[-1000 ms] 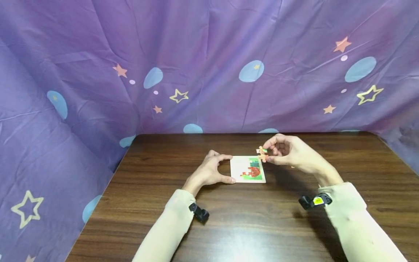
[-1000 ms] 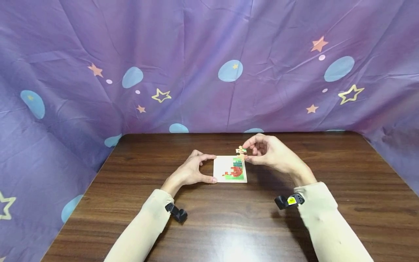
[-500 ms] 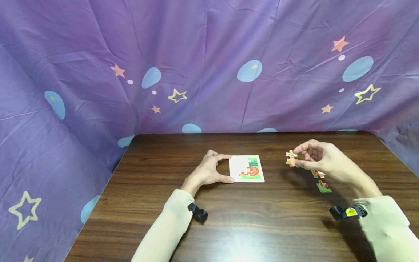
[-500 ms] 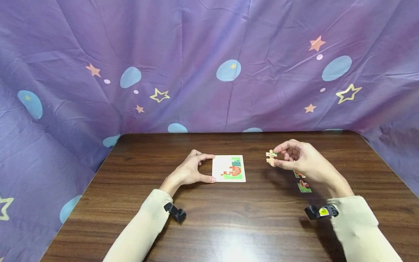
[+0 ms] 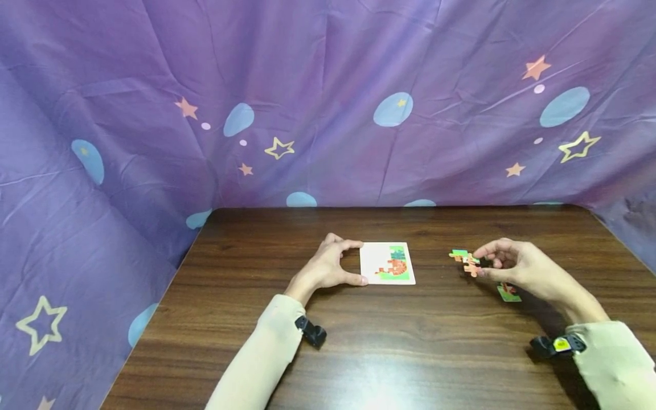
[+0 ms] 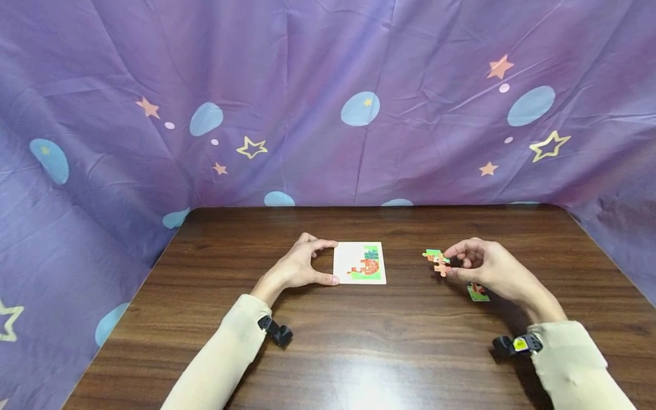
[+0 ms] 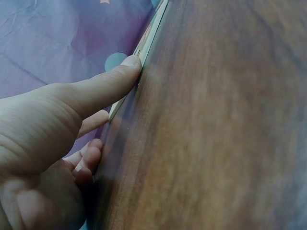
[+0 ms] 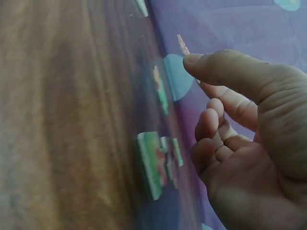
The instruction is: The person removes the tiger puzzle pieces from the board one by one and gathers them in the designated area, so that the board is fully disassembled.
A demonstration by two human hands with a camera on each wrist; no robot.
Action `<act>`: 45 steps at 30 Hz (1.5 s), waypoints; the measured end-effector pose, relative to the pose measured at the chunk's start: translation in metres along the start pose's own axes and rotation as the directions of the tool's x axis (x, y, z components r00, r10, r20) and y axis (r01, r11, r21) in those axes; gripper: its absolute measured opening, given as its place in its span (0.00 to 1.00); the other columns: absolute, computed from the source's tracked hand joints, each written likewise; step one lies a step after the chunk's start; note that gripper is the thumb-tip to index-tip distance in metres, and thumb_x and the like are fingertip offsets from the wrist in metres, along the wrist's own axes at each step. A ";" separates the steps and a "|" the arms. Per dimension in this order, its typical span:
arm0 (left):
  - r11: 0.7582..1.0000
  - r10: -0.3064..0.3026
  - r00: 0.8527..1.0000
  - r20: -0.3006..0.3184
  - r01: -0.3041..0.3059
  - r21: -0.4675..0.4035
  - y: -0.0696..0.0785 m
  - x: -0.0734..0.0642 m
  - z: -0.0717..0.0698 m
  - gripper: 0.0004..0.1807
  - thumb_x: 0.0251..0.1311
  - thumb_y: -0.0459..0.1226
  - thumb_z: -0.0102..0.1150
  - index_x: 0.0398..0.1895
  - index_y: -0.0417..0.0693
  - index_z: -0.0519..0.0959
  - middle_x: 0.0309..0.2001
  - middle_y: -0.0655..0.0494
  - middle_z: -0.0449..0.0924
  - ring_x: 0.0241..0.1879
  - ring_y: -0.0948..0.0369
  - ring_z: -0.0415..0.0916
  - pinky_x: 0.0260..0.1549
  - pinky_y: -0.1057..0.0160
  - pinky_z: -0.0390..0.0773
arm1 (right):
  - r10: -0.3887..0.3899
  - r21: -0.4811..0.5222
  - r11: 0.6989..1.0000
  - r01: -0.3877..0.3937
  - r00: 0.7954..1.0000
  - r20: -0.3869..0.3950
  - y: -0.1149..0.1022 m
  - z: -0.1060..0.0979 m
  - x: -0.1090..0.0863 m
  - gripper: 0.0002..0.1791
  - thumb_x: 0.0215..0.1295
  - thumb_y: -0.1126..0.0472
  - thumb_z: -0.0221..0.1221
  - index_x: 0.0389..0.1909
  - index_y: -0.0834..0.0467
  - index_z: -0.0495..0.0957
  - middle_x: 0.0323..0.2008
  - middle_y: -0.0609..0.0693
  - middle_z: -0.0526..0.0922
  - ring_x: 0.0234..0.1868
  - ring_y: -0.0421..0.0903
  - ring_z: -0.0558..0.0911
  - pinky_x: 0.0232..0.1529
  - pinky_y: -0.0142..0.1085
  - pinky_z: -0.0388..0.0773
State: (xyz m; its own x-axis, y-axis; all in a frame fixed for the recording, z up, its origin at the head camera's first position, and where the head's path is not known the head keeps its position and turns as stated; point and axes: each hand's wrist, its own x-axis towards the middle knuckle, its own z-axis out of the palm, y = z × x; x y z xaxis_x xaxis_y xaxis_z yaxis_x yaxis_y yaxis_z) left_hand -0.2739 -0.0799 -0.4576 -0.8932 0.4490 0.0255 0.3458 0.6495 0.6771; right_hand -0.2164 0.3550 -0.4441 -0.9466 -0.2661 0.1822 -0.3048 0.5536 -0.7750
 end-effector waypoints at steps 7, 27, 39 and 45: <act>1.000 -0.022 0.999 0.029 0.023 -0.018 0.009 -0.002 -0.003 0.51 0.51 0.47 0.91 0.80 0.56 0.77 0.67 0.48 0.70 0.66 0.52 0.70 0.70 0.48 0.77 | -0.017 -0.086 0.996 0.018 1.000 0.012 0.009 0.002 -0.002 0.17 0.63 0.68 0.79 0.51 0.58 0.88 0.35 0.48 0.78 0.30 0.36 0.75 0.22 0.34 0.74; 1.000 -0.021 1.000 0.017 0.021 -0.011 0.006 0.000 -0.005 0.51 0.50 0.49 0.92 0.80 0.58 0.78 0.65 0.49 0.70 0.63 0.53 0.72 0.69 0.50 0.78 | -0.045 -0.173 0.984 0.047 0.999 0.015 0.009 0.004 0.002 0.16 0.62 0.67 0.79 0.49 0.55 0.90 0.36 0.49 0.76 0.33 0.37 0.72 0.29 0.34 0.71; 1.000 -0.027 1.000 -0.004 0.027 -0.014 -0.008 0.008 0.005 0.52 0.47 0.49 0.93 0.79 0.62 0.79 0.64 0.53 0.70 0.64 0.55 0.71 0.68 0.50 0.78 | -0.024 -0.175 0.984 0.029 0.999 0.030 0.009 0.005 0.002 0.15 0.64 0.64 0.79 0.50 0.54 0.90 0.37 0.49 0.77 0.34 0.36 0.73 0.29 0.33 0.73; 1.000 -0.008 1.000 0.009 0.008 0.009 0.001 0.001 -0.001 0.50 0.50 0.49 0.91 0.79 0.57 0.78 0.64 0.49 0.70 0.60 0.54 0.72 0.65 0.51 0.80 | 0.029 -0.135 0.991 -0.022 0.998 0.051 0.010 0.004 0.001 0.16 0.65 0.65 0.78 0.53 0.57 0.88 0.37 0.50 0.76 0.31 0.36 0.73 0.23 0.34 0.75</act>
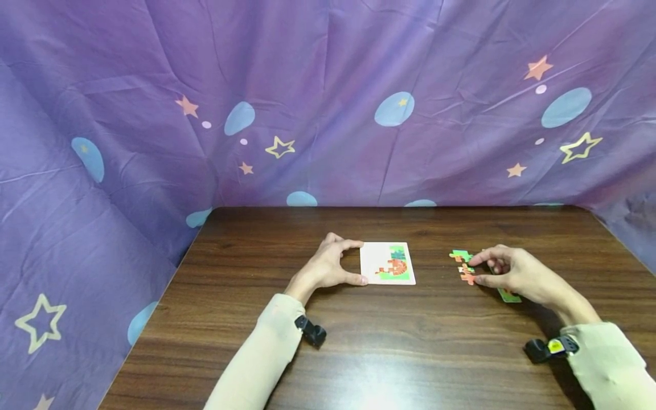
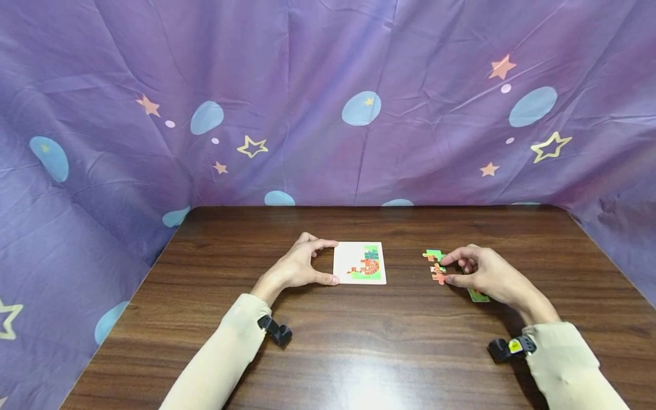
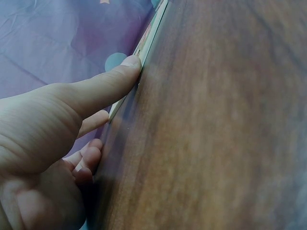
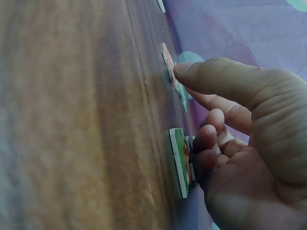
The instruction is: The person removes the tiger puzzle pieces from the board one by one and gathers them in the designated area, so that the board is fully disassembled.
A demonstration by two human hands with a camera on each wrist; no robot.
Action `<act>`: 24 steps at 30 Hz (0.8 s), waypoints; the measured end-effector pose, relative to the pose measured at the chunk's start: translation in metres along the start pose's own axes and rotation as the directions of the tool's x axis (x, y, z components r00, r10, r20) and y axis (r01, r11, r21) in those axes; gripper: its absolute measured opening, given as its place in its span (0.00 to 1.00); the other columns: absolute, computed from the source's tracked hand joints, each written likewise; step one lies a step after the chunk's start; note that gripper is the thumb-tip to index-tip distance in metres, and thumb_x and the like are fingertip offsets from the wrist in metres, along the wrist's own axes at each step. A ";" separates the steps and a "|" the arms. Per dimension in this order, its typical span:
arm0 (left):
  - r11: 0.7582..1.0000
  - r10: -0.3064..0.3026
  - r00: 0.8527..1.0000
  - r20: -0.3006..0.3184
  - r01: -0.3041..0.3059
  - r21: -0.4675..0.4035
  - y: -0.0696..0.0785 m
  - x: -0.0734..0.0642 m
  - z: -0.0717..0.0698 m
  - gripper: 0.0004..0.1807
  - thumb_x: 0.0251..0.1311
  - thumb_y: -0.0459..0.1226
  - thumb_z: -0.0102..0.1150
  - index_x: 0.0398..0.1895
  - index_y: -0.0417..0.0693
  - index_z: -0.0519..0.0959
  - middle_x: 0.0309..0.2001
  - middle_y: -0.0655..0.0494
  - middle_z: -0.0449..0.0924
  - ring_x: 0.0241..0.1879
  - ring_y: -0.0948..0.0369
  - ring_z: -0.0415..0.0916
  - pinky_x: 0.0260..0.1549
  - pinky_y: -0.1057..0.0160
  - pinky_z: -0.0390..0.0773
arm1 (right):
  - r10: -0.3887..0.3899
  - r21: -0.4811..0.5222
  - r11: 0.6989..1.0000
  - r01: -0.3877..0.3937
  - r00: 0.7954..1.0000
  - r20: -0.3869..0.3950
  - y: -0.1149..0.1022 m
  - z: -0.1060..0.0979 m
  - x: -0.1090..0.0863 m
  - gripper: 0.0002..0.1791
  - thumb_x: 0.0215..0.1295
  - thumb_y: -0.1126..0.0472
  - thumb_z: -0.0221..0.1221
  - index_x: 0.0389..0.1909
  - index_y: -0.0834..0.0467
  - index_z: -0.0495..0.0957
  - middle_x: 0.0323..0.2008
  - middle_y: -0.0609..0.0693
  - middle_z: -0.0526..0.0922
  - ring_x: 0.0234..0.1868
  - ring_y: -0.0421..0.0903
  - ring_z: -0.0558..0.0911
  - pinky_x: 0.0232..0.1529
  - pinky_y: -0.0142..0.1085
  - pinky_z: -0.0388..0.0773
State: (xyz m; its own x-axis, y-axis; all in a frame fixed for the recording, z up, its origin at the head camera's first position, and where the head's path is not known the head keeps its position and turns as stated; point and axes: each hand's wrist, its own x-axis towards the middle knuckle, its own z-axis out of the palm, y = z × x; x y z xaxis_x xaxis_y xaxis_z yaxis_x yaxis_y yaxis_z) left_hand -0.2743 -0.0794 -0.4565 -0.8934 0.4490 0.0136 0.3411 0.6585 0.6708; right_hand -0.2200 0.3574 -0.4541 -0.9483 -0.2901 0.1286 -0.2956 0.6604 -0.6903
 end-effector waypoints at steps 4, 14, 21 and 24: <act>1.000 -0.002 1.000 0.006 0.002 -0.020 0.005 0.001 -0.001 0.50 0.51 0.48 0.91 0.79 0.56 0.78 0.64 0.49 0.70 0.61 0.53 0.72 0.67 0.51 0.79 | 0.005 0.013 1.000 -0.005 1.000 -0.008 0.001 -0.003 -0.001 0.17 0.66 0.65 0.78 0.53 0.58 0.88 0.37 0.50 0.76 0.30 0.36 0.73 0.22 0.34 0.74; 0.999 -0.008 1.000 0.012 0.008 -0.037 0.012 0.003 -0.002 0.50 0.51 0.47 0.91 0.80 0.57 0.78 0.66 0.48 0.70 0.66 0.52 0.71 0.71 0.48 0.77 | 0.046 0.088 0.995 -0.044 0.999 -0.016 -0.005 -0.013 0.000 0.18 0.70 0.65 0.76 0.57 0.60 0.84 0.35 0.46 0.76 0.27 0.37 0.74 0.19 0.37 0.76; 1.000 0.020 1.000 -0.001 -0.020 -0.024 0.002 -0.001 0.001 0.49 0.50 0.48 0.91 0.78 0.55 0.79 0.62 0.48 0.71 0.59 0.53 0.73 0.63 0.51 0.81 | -0.003 0.112 0.994 0.009 0.999 -0.051 -0.023 -0.006 0.004 0.16 0.69 0.67 0.75 0.54 0.63 0.84 0.35 0.46 0.76 0.31 0.36 0.76 0.26 0.35 0.75; 1.000 0.024 1.000 -0.005 -0.024 -0.019 0.000 0.000 0.001 0.49 0.49 0.48 0.92 0.78 0.57 0.80 0.62 0.49 0.71 0.58 0.55 0.73 0.62 0.52 0.81 | -0.019 0.128 0.991 0.025 0.998 -0.054 -0.033 -0.004 0.007 0.17 0.70 0.67 0.75 0.56 0.64 0.83 0.36 0.46 0.77 0.33 0.36 0.77 0.27 0.34 0.76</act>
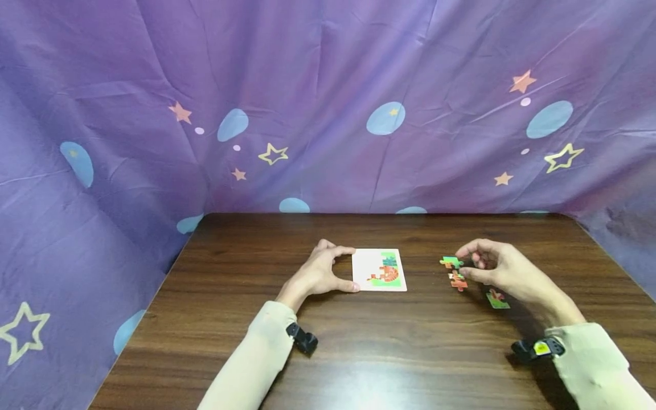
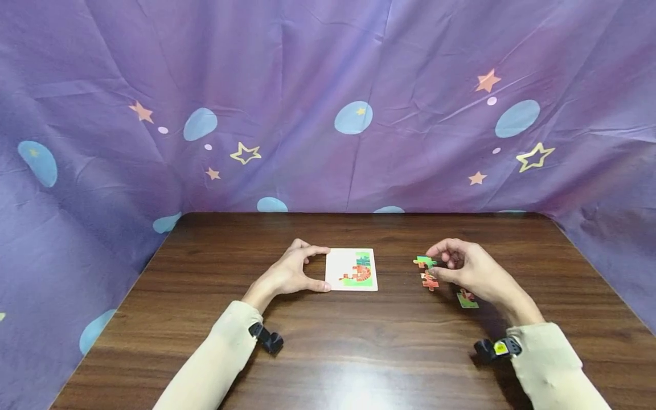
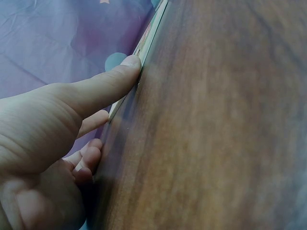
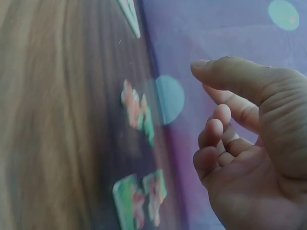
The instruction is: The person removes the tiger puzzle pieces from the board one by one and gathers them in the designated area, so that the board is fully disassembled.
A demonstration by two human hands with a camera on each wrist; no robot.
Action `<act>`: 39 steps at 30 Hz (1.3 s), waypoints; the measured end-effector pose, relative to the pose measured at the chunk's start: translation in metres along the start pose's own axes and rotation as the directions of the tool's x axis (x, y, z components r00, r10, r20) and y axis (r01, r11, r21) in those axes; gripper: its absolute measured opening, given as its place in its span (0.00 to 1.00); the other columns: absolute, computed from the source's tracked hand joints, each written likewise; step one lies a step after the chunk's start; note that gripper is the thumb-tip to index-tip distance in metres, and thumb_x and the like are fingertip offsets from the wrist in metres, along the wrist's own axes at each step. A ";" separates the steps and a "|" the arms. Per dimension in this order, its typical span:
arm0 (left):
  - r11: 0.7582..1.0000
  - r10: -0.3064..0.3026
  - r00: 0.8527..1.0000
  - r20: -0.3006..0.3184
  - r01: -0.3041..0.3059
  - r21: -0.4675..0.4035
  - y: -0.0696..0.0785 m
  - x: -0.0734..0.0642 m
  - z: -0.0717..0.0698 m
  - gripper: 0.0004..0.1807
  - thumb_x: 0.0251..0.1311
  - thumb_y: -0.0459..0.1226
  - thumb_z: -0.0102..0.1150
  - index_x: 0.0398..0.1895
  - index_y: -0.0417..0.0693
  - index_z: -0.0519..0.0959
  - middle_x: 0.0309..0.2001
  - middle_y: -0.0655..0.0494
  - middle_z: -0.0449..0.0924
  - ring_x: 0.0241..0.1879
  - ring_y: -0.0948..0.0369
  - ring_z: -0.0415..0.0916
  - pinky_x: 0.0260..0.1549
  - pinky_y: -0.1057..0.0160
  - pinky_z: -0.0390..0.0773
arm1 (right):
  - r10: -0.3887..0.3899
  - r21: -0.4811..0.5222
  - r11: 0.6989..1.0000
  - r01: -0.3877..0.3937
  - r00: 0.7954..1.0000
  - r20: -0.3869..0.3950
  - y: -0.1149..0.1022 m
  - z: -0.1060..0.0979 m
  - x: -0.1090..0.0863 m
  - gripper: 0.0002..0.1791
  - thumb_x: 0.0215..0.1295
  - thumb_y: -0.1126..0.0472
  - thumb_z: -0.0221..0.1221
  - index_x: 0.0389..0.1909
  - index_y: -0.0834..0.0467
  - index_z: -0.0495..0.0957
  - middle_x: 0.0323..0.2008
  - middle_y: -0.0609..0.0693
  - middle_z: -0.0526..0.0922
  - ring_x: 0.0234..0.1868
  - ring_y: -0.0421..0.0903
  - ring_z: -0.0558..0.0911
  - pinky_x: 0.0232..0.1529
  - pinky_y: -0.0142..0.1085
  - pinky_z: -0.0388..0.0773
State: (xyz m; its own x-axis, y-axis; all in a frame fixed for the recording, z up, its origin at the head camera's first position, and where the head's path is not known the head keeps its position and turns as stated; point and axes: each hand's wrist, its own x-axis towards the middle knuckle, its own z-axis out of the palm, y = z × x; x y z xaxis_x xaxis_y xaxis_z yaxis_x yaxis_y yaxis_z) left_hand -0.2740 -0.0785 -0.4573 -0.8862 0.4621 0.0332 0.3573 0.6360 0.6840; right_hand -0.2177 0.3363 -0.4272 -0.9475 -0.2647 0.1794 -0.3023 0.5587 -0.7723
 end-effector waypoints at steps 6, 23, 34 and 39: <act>1.000 0.004 1.000 -0.005 -0.004 -0.002 -0.004 0.002 0.002 0.50 0.48 0.48 0.92 0.78 0.57 0.80 0.63 0.50 0.71 0.60 0.54 0.72 0.64 0.52 0.80 | -0.046 0.028 0.999 0.047 0.999 -0.016 -0.018 0.010 0.010 0.21 0.70 0.68 0.74 0.61 0.62 0.81 0.41 0.52 0.81 0.36 0.40 0.82 0.32 0.32 0.81; 0.999 -0.033 0.999 0.013 0.033 -0.001 0.004 -0.003 -0.003 0.51 0.50 0.47 0.92 0.80 0.56 0.78 0.65 0.48 0.70 0.63 0.52 0.72 0.70 0.50 0.77 | -0.136 0.311 0.945 0.100 0.986 0.094 -0.057 0.072 0.060 0.29 0.69 0.78 0.69 0.69 0.70 0.75 0.48 0.68 0.84 0.45 0.48 0.88 0.48 0.33 0.89; 0.999 -0.032 0.999 0.019 0.032 0.000 0.004 -0.002 -0.001 0.50 0.50 0.48 0.92 0.79 0.57 0.78 0.65 0.49 0.70 0.64 0.53 0.71 0.69 0.50 0.77 | -0.107 0.389 0.921 0.021 0.973 0.202 -0.045 0.109 0.067 0.37 0.67 0.81 0.66 0.76 0.76 0.65 0.49 0.73 0.81 0.46 0.51 0.90 0.50 0.40 0.91; 1.000 -0.028 1.000 0.013 0.028 -0.009 0.005 -0.004 -0.004 0.50 0.51 0.47 0.91 0.79 0.56 0.78 0.65 0.47 0.70 0.64 0.51 0.72 0.68 0.50 0.78 | -0.099 0.336 0.942 0.017 0.969 0.228 -0.040 0.115 0.068 0.37 0.66 0.77 0.72 0.74 0.75 0.69 0.47 0.68 0.83 0.44 0.47 0.88 0.46 0.33 0.89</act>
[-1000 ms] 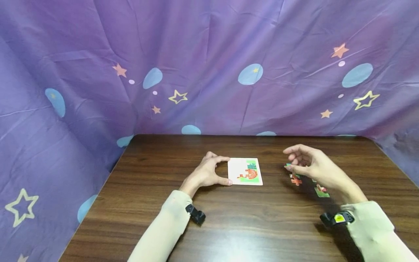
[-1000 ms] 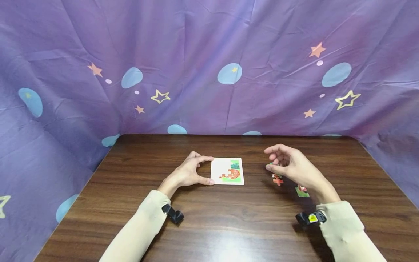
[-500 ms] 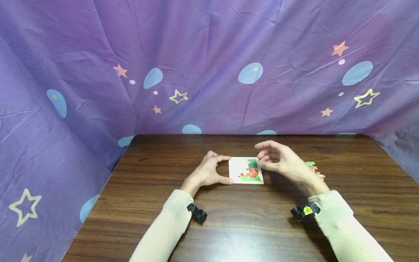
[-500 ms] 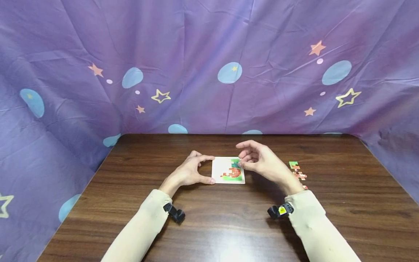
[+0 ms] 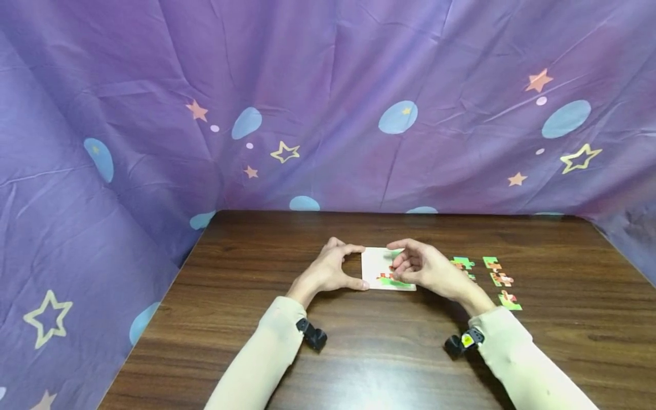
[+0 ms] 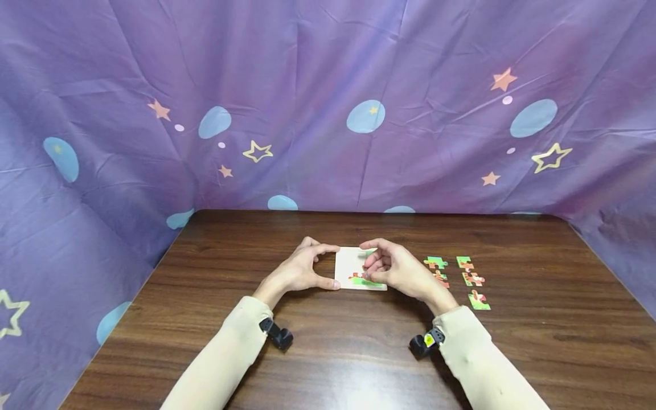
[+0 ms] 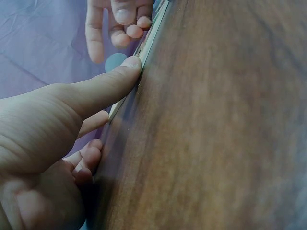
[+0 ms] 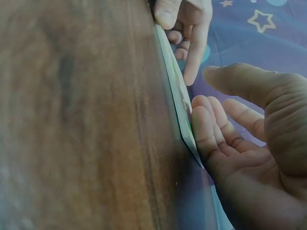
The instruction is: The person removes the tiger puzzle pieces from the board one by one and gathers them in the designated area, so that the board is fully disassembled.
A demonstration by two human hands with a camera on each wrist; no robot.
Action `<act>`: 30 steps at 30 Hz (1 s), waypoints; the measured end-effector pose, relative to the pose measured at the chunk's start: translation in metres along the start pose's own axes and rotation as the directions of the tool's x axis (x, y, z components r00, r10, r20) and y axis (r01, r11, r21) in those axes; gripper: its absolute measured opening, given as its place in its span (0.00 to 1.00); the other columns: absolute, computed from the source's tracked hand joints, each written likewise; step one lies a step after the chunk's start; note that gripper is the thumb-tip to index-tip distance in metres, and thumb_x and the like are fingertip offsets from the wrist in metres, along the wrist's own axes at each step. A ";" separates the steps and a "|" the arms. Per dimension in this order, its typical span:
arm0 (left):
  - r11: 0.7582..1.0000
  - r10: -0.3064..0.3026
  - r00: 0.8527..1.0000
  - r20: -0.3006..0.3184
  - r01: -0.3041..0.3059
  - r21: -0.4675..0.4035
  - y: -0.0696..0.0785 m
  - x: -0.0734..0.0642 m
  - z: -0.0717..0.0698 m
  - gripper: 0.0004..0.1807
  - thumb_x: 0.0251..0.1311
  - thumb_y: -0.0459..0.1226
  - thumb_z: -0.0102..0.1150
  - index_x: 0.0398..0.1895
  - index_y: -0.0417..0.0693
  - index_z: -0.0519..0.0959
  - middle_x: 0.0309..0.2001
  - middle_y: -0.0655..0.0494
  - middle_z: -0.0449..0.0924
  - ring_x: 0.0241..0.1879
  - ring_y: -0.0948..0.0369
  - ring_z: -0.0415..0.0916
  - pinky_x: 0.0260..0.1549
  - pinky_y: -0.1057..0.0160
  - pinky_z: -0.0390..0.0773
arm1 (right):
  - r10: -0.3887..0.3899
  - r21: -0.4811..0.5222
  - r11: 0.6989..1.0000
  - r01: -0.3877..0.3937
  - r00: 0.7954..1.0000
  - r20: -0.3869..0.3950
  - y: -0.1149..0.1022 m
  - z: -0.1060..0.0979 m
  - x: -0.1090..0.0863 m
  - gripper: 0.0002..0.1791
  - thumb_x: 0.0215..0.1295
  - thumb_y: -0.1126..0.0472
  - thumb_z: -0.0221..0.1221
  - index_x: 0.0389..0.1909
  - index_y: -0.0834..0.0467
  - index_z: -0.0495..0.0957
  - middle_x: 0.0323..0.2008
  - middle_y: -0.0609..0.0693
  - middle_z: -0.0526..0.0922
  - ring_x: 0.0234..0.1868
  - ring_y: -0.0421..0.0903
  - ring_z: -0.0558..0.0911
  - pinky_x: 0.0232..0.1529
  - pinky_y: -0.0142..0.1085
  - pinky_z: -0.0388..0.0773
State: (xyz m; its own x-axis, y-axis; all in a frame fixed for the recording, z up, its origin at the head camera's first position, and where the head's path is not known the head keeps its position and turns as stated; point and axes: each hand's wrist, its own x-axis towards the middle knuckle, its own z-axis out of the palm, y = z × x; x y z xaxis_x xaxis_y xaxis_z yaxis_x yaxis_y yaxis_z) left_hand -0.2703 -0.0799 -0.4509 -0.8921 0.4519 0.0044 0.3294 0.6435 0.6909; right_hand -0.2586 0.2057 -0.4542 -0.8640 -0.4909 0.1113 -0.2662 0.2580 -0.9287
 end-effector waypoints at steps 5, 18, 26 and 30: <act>1.000 -0.008 1.000 0.001 0.008 -0.002 0.000 0.001 0.000 0.50 0.51 0.47 0.91 0.79 0.56 0.78 0.65 0.47 0.70 0.64 0.51 0.71 0.68 0.49 0.78 | 0.005 -0.025 1.000 -0.004 1.000 0.018 0.004 0.002 0.000 0.36 0.65 0.76 0.73 0.72 0.75 0.71 0.46 0.66 0.83 0.42 0.44 0.87 0.45 0.31 0.88; 1.000 -0.005 1.000 0.000 0.005 0.018 0.000 0.000 0.000 0.50 0.52 0.48 0.91 0.80 0.56 0.77 0.65 0.48 0.70 0.64 0.52 0.71 0.69 0.49 0.77 | 0.006 -0.240 0.971 -0.007 1.000 -0.005 0.006 0.008 -0.001 0.35 0.59 0.68 0.82 0.66 0.66 0.79 0.44 0.55 0.83 0.44 0.46 0.81 0.46 0.30 0.82; 1.000 -0.011 1.000 0.004 0.011 0.021 0.000 0.000 -0.001 0.50 0.52 0.48 0.91 0.80 0.58 0.77 0.66 0.48 0.70 0.66 0.52 0.70 0.70 0.49 0.77 | -0.008 -0.321 0.947 0.004 1.000 -0.012 0.006 0.008 -0.002 0.27 0.59 0.64 0.83 0.58 0.60 0.85 0.44 0.51 0.84 0.44 0.45 0.81 0.46 0.30 0.80; 1.000 -0.014 1.000 0.005 0.014 0.018 0.001 -0.001 0.000 0.50 0.52 0.49 0.91 0.80 0.58 0.77 0.66 0.49 0.70 0.66 0.53 0.71 0.70 0.49 0.77 | -0.019 -0.344 0.939 0.017 1.000 -0.001 0.007 0.008 -0.003 0.21 0.61 0.62 0.82 0.52 0.56 0.87 0.43 0.50 0.82 0.43 0.44 0.80 0.45 0.30 0.79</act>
State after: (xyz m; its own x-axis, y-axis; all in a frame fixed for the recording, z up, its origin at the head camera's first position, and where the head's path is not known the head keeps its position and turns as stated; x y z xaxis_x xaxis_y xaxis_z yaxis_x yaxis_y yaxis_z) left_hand -0.2695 -0.0796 -0.4500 -0.8950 0.4459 -0.0090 0.3224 0.6607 0.6779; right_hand -0.2543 0.2021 -0.4639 -0.8593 -0.4948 0.1294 -0.4121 0.5200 -0.7482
